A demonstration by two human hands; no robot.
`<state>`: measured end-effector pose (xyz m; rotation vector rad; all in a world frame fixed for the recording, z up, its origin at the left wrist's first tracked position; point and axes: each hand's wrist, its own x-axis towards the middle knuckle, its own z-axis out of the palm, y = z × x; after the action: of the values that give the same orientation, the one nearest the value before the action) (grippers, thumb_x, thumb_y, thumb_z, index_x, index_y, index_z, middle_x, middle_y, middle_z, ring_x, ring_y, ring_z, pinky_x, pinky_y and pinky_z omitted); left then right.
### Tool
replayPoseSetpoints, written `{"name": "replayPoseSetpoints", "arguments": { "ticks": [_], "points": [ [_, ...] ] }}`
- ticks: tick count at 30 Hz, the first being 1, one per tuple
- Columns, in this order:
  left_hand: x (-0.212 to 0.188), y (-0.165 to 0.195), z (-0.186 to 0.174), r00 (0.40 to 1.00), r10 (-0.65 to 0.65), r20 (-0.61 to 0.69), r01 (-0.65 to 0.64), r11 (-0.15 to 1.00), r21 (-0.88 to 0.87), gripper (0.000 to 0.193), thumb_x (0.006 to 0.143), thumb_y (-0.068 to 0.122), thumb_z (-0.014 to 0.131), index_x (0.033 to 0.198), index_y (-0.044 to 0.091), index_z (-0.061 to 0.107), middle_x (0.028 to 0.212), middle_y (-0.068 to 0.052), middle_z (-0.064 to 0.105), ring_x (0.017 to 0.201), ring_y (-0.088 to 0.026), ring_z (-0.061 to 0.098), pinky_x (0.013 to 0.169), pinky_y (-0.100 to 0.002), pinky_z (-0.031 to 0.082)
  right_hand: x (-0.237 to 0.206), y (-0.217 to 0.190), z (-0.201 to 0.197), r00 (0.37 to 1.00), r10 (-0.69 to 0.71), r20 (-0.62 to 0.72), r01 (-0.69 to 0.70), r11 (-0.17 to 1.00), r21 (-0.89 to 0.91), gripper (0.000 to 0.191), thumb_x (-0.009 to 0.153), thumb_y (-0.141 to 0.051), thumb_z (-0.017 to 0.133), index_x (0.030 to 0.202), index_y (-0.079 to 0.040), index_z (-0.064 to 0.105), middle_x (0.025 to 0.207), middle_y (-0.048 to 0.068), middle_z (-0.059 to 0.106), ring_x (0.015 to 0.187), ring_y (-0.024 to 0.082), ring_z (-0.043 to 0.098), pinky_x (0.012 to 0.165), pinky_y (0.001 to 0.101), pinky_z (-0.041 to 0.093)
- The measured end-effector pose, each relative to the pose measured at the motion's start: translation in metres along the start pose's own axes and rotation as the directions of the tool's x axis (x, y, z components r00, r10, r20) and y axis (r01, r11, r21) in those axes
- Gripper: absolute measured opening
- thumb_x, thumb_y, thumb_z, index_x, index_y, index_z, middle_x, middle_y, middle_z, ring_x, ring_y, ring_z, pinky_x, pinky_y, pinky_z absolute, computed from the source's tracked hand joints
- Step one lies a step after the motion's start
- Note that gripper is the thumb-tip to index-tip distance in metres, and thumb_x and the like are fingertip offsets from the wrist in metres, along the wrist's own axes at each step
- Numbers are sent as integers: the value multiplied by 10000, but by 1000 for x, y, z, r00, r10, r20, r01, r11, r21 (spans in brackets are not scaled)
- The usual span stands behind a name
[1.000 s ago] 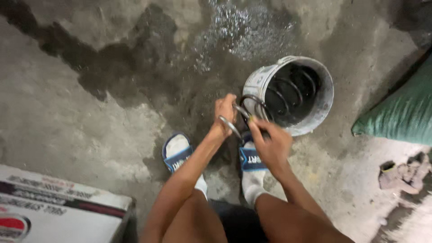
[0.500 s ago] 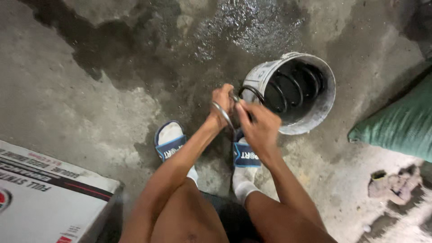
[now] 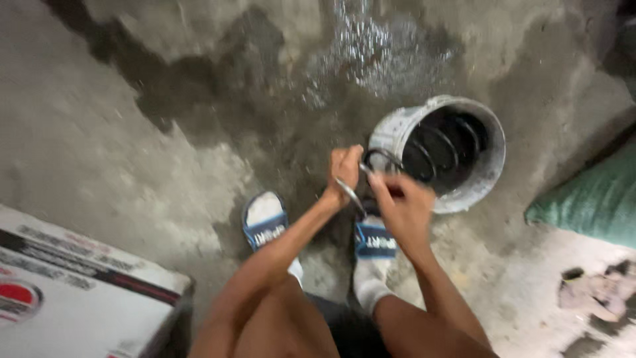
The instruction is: The person sits on the floor next to a bucket of dark water and scrubs metal rings by hand with a small sponge, dipping the rings into the bucket and working them over repeatedly, handling one ring at a time.
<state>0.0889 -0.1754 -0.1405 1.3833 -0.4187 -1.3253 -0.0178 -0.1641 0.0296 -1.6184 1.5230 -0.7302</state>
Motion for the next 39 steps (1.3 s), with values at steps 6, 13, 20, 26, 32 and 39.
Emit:
{"name": "replayPoseSetpoints", "arguments": {
  "ticks": [6, 13, 20, 26, 32, 39],
  "points": [
    [6, -10, 2, 1000, 6, 24, -6, 1000, 12, 422, 924, 254, 567, 620, -5, 433, 561, 47, 388, 561, -76, 377, 492, -381, 281, -1, -6, -4, 999, 17, -40, -21, 996, -87, 189, 922, -189, 788, 993, -15, 780, 773, 78, 758, 665, 48, 660, 610, 238, 531],
    [6, -22, 3, 985, -170, -2, 169, 980, -107, 448, 928, 273, 579, 612, -2, 422, 562, 32, 400, 542, -101, 353, 482, -388, 247, 1, -4, -6, 996, -81, 23, 84, 985, -152, 172, 951, -176, 770, 996, -11, 778, 787, 108, 757, 667, 88, 687, 627, 261, 533],
    [3, -24, 0, 999, -12, 45, 13, 1000, -14, 431, 904, 291, 563, 600, 13, 439, 537, 32, 390, 546, -76, 409, 473, -386, 314, 7, -6, -4, 995, -52, 91, 64, 990, -126, 193, 946, -198, 756, 977, -10, 779, 780, 112, 765, 647, 92, 684, 602, 263, 538],
    [8, -27, 3, 998, 62, -3, -62, 997, -35, 369, 919, 259, 579, 640, 64, 438, 592, 45, 386, 600, -67, 390, 495, -367, 307, -2, -7, -24, 994, 102, 48, -93, 983, -155, 211, 915, -229, 785, 910, -18, 792, 663, 47, 723, 595, 50, 606, 551, 243, 495],
    [-1, -15, 4, 974, -219, 59, 226, 942, -248, 426, 913, 299, 586, 538, 133, 469, 498, 45, 413, 422, -85, 373, 403, -344, 232, 11, -2, 5, 995, -3, 102, 5, 1000, -19, 161, 961, -182, 773, 988, -23, 779, 759, 26, 738, 658, 25, 609, 592, 229, 498],
    [9, 8, 4, 826, -552, 118, 555, 758, -343, 413, 877, 331, 580, 532, 225, 379, 450, 58, 318, 353, -112, 282, 360, -336, 182, -2, 0, -124, 977, -166, 131, 205, 897, -392, 208, 949, -170, 766, 1133, -74, 771, 1018, 103, 775, 796, 143, 717, 731, 275, 555]
  ]
}}
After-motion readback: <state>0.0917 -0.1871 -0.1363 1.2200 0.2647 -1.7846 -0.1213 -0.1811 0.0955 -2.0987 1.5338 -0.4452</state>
